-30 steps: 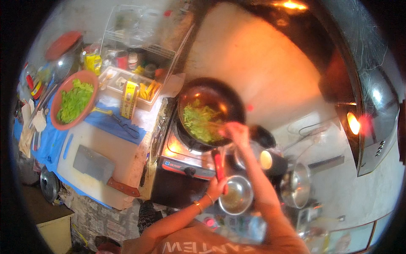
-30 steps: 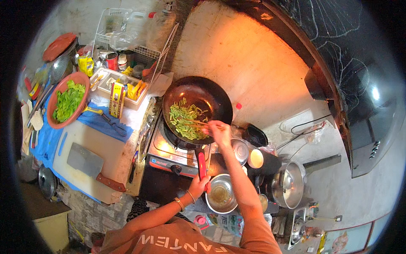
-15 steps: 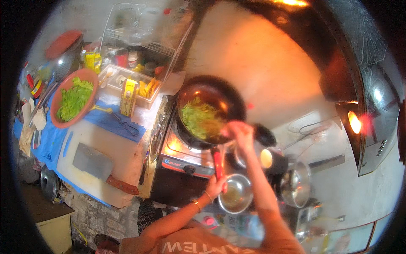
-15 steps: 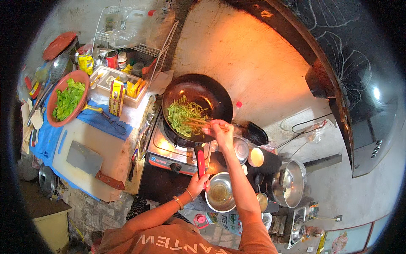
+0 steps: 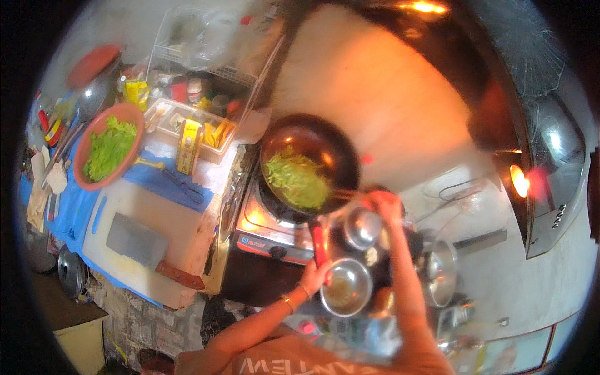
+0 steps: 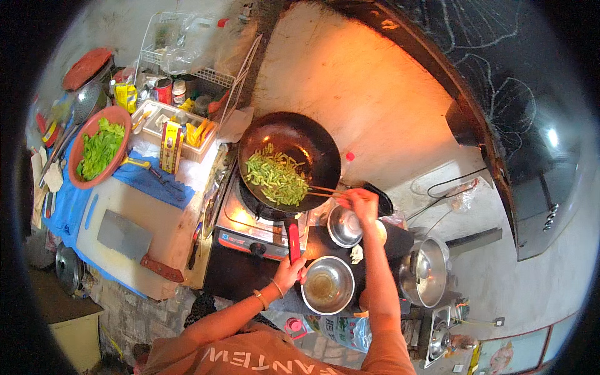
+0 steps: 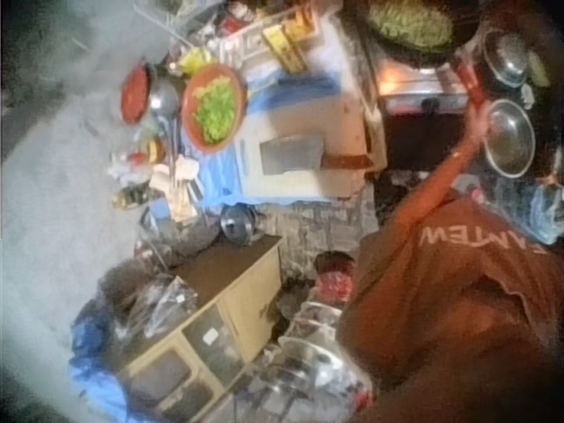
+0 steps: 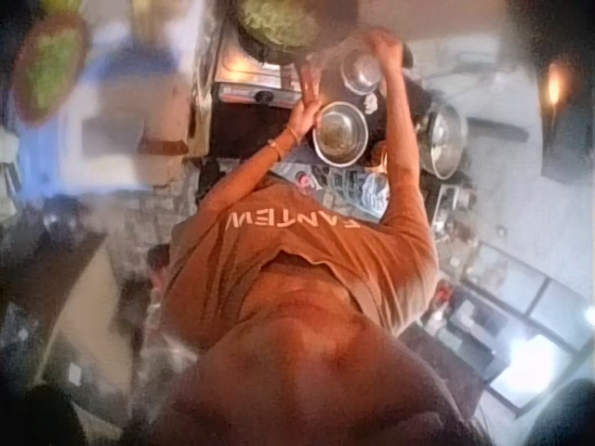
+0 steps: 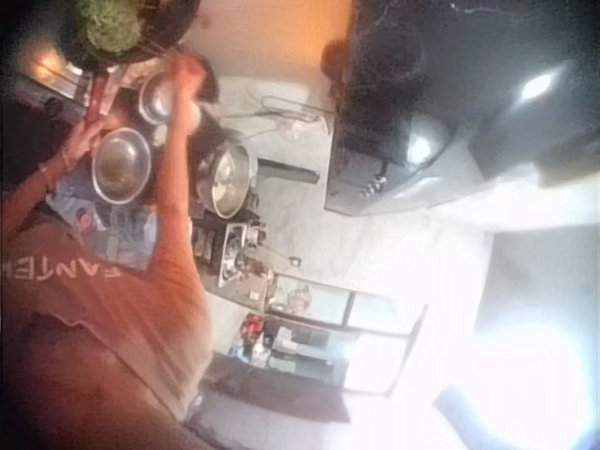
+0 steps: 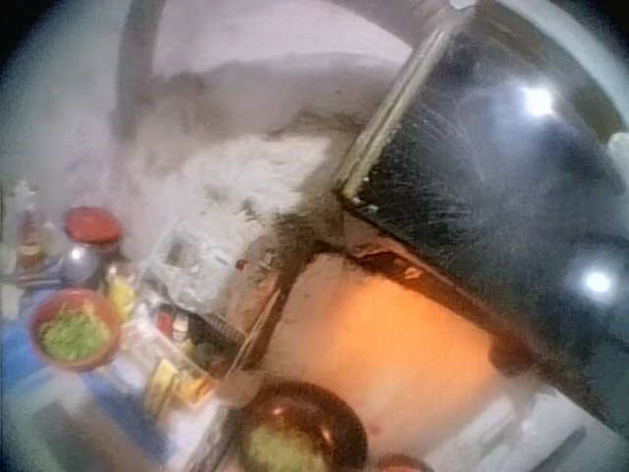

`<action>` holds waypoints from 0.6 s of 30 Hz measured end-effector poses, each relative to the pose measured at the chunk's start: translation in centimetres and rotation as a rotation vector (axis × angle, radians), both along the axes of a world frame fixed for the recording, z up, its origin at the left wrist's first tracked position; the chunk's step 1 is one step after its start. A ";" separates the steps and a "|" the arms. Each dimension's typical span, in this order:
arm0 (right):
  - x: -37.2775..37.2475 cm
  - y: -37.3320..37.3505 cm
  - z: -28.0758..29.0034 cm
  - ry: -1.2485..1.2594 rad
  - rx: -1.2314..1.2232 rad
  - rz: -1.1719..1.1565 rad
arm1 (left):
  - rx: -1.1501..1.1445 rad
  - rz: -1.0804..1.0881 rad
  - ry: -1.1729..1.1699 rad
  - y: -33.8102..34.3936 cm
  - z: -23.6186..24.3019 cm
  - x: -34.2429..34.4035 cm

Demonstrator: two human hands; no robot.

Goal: The person stir-fries green vegetables in a wok over a gas burner, adding liquid and seasonings from various containers. They use chopsticks and a ladle to mix the contents and transfer some liquid between bowls.

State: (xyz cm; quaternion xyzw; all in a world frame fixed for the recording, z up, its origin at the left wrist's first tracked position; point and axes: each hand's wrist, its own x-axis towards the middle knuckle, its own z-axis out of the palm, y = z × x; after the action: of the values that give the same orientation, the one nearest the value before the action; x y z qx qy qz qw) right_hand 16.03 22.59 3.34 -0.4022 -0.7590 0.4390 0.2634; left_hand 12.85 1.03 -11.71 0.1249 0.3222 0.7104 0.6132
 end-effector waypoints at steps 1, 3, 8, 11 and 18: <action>-1.0 -0.8 -1.0 0.042 -0.010 0.049 | 0.008 0.005 0.014 0.1 0.0 0.2; -4.2 -1.7 -2.9 0.216 -0.221 0.074 | 0.018 0.030 0.050 0.0 0.1 0.2; -10.9 -4.4 -0.5 0.234 -0.160 0.129 | 0.008 0.036 0.047 -0.6 0.1 -0.4; -11.9 -4.8 -1.5 0.158 -0.104 0.150 | -0.002 0.039 0.035 -0.6 0.0 -0.2; -2.6 -3.0 0.6 0.149 -0.191 0.095 | 0.043 0.048 0.002 -0.6 0.1 -0.4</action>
State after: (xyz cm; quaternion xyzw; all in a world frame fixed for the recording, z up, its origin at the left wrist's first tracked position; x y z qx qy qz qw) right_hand 13.43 19.62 3.98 -0.3551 -0.7104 0.5499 0.2586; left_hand 12.43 0.43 -11.59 0.1311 0.3101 0.7315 0.5928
